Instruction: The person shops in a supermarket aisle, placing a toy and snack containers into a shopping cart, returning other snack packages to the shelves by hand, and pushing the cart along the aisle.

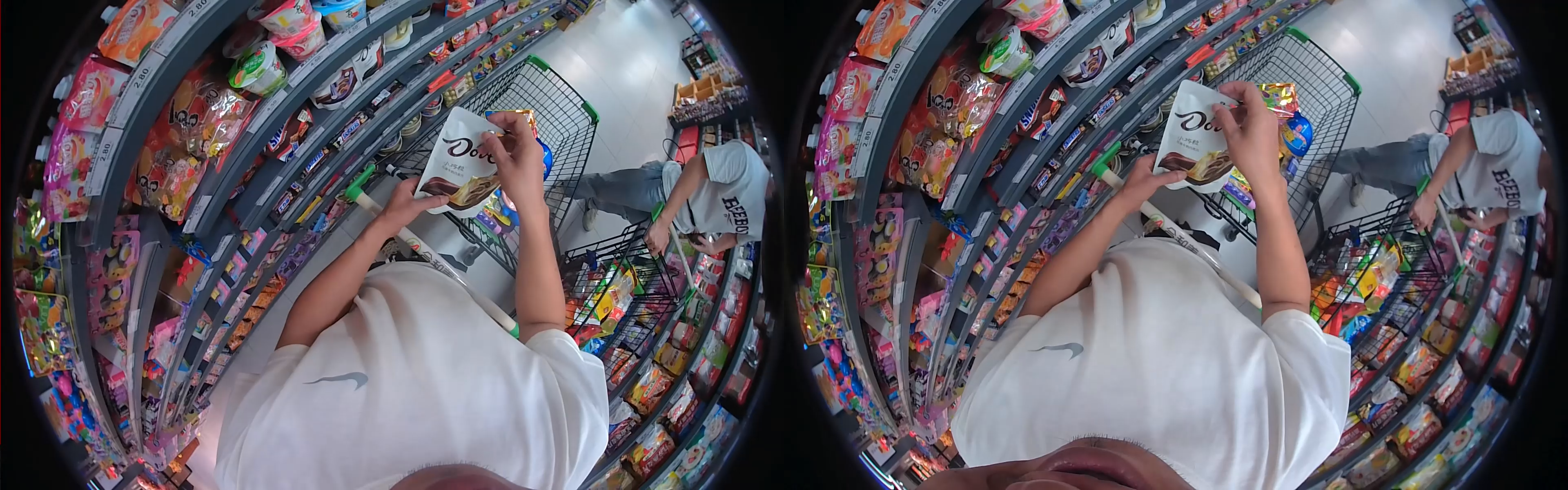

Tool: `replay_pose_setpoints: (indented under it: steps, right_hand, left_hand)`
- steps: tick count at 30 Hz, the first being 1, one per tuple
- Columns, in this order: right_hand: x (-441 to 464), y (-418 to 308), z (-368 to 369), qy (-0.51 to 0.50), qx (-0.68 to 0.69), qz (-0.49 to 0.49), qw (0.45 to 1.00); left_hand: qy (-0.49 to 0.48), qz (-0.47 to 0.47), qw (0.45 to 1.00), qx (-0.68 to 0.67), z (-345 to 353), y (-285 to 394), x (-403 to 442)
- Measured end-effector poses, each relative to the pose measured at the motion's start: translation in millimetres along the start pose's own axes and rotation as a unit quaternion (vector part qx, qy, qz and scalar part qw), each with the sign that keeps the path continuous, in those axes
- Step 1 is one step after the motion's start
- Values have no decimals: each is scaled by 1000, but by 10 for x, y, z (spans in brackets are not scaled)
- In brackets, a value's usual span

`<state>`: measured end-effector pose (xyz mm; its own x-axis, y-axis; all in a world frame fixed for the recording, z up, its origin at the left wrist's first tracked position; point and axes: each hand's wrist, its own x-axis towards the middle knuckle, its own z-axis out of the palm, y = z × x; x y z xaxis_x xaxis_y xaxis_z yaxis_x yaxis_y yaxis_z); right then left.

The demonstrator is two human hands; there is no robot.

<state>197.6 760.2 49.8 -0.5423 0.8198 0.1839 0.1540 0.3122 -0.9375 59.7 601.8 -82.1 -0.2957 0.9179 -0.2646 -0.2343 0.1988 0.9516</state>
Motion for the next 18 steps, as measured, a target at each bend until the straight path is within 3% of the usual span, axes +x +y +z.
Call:
replay_pose_setpoints:
  steps: [3,6,7,10,11,14,18]
  right_hand:
    - [-29,122,-8,62,21,-19,998]
    - [-124,282,-32,171,-40,-13,984]
    - [-175,348,-34,179,8,17,984]
    - [-313,572,37,125,170,62,975]
    - [-404,591,37,97,161,145,971]
    - [-535,641,179,30,194,194,961]
    - [-546,743,355,37,193,184,963]
  left_hand:
    - [-23,-32,998,-45,-75,95,-32]
    - [-26,-49,981,-186,-107,116,-27]
    - [-32,-44,980,-190,-142,109,-13]
    - [-37,-36,983,-177,-205,77,-20]
    - [-44,-38,982,-177,-229,50,-18]
    - [-60,-45,982,-172,-281,-23,-30]
    - [-66,-52,984,-158,-367,-32,-66]
